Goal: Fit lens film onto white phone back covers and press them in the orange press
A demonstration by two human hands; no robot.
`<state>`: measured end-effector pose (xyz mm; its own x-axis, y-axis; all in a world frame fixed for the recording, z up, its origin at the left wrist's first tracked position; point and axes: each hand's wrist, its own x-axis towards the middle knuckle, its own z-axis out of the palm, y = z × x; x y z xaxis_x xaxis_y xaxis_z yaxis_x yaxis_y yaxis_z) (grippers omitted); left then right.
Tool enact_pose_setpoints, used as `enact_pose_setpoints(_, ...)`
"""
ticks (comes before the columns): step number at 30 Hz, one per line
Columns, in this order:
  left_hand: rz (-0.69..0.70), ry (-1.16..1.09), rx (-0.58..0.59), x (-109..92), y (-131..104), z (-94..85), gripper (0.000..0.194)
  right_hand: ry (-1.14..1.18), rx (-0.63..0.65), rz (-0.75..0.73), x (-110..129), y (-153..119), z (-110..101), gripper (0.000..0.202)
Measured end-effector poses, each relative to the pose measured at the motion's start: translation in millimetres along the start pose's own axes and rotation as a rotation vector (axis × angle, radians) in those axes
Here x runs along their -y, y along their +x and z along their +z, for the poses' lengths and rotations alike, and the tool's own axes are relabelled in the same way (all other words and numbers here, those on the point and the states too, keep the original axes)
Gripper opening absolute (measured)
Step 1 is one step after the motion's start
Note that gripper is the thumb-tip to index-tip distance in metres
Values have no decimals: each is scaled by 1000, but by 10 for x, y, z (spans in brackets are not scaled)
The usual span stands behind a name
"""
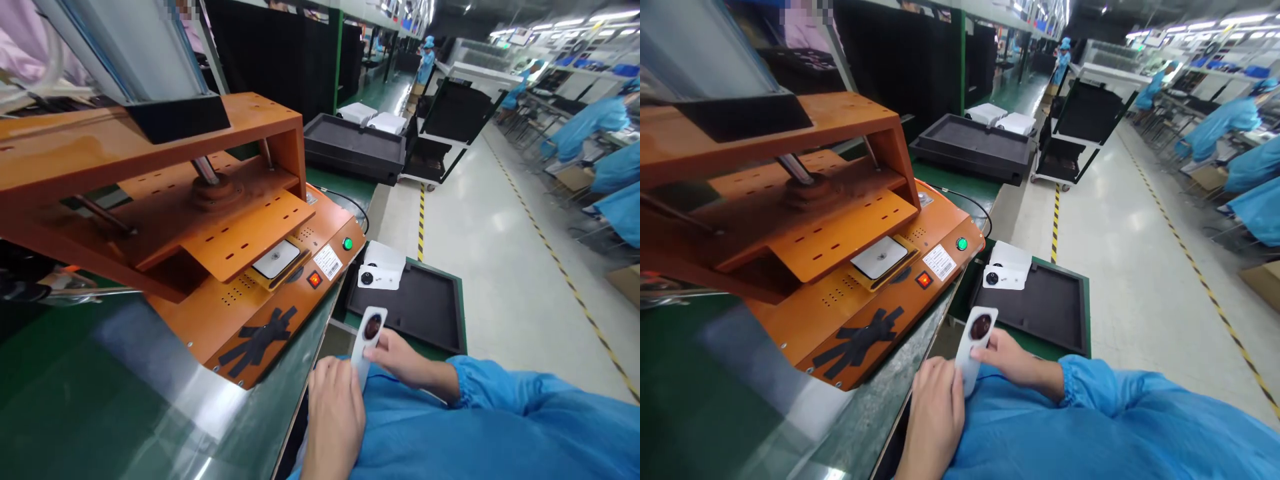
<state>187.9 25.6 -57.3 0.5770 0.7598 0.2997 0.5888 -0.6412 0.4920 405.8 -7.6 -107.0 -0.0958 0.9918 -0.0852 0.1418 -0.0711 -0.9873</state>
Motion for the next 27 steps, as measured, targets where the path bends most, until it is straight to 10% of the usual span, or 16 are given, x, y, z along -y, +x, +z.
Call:
enact_pose_setpoints(4, 75, -43, 96, 15, -129, 135, 51, -487, -300, 136, -222, 307, -726, 42)
enact_pose_setpoints(10, 138, -215, 140, 147, -352, 2, 27, -867, -321, 294, -583, 915, -1759, 27)
enact_pose_setpoints(22, -234, -355, 52, 84, -726, -691, 27, -1246, -358, -86, -995, 1200, -1614, 46)
enact_pose_setpoints(27, -477, -41, -181, 697, -964, -1235, 21, -1094, 68, -502, -630, 1035, -737, 23)
